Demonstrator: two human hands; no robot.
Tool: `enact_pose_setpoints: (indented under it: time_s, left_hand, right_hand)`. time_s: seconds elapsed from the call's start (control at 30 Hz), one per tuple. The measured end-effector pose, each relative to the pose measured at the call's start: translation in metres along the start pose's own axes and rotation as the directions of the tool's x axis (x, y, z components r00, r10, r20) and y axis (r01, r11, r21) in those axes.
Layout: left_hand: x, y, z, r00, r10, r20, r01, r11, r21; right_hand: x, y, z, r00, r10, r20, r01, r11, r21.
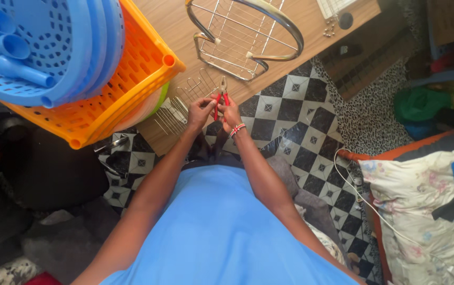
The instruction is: The person assembles a wire dish rack on a wooden table. They use red-handled pliers to cut and bend wire components, then attach the wire mesh base and side frames to form the rack.
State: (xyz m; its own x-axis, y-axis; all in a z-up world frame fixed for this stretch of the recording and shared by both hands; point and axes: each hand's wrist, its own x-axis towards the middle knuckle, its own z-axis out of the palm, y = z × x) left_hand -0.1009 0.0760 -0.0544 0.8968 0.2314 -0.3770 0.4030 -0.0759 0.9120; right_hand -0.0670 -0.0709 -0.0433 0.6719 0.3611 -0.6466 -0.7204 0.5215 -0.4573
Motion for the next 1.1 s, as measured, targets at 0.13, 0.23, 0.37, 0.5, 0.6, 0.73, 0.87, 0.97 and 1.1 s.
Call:
enact_pose_setpoints:
  time_s: [0.13, 0.23, 0.37, 0.5, 0.6, 0.73, 0.87, 0.97, 1.1]
  left_hand:
    - [0.013, -0.015, -0.008, 0.898, 0.436, 0.060, -0.380, 0.700, 0.604]
    - [0.003, -0.028, -0.020, 0.948, 0.287, 0.137, -0.287, 0.588, 0.756]
    - [0.004, -0.034, -0.040, 0.933, 0.304, 0.191, -0.311, 0.415, 0.855]
    - [-0.006, -0.053, -0.060, 0.949, 0.231, 0.216, -0.301, 0.447, 0.843]
    - [-0.012, -0.063, -0.076, 0.938, 0.234, 0.256, -0.337, 0.445, 0.830]
    - [-0.024, -0.072, -0.099, 0.933, 0.243, 0.264, -0.349, 0.446, 0.824]
    - [-0.035, -0.077, -0.122, 0.926, 0.249, 0.283, -0.371, 0.464, 0.804]
    - [-0.037, -0.074, -0.133, 0.911, 0.279, 0.305, -0.407, 0.471, 0.783]
    - [-0.040, -0.061, -0.138, 0.897, 0.304, 0.320, -0.435, 0.487, 0.757]
  right_hand:
    - [0.015, 0.034, -0.035, 0.995, -0.063, -0.075, 0.055, 0.993, -0.107]
    - [0.032, 0.061, -0.052, 0.895, -0.446, -0.021, 0.413, 0.845, -0.339]
    - [0.071, 0.063, -0.058, 0.845, -0.525, -0.106, 0.380, 0.727, -0.572]
    - [0.090, 0.067, -0.061, 0.823, -0.567, -0.036, 0.357, 0.565, -0.744]
    - [0.091, 0.078, -0.057, 0.840, -0.542, -0.001, 0.337, 0.524, -0.782]
    - [0.075, 0.101, -0.040, 0.882, -0.463, -0.091, 0.249, 0.621, -0.743]
    - [0.058, 0.118, -0.019, 0.870, -0.481, -0.112, 0.238, 0.607, -0.758]
    - [0.052, 0.124, -0.007, 0.896, -0.388, -0.214, 0.106, 0.656, -0.747]
    - [0.053, 0.128, -0.008, 0.852, -0.508, -0.128, 0.286, 0.655, -0.700]
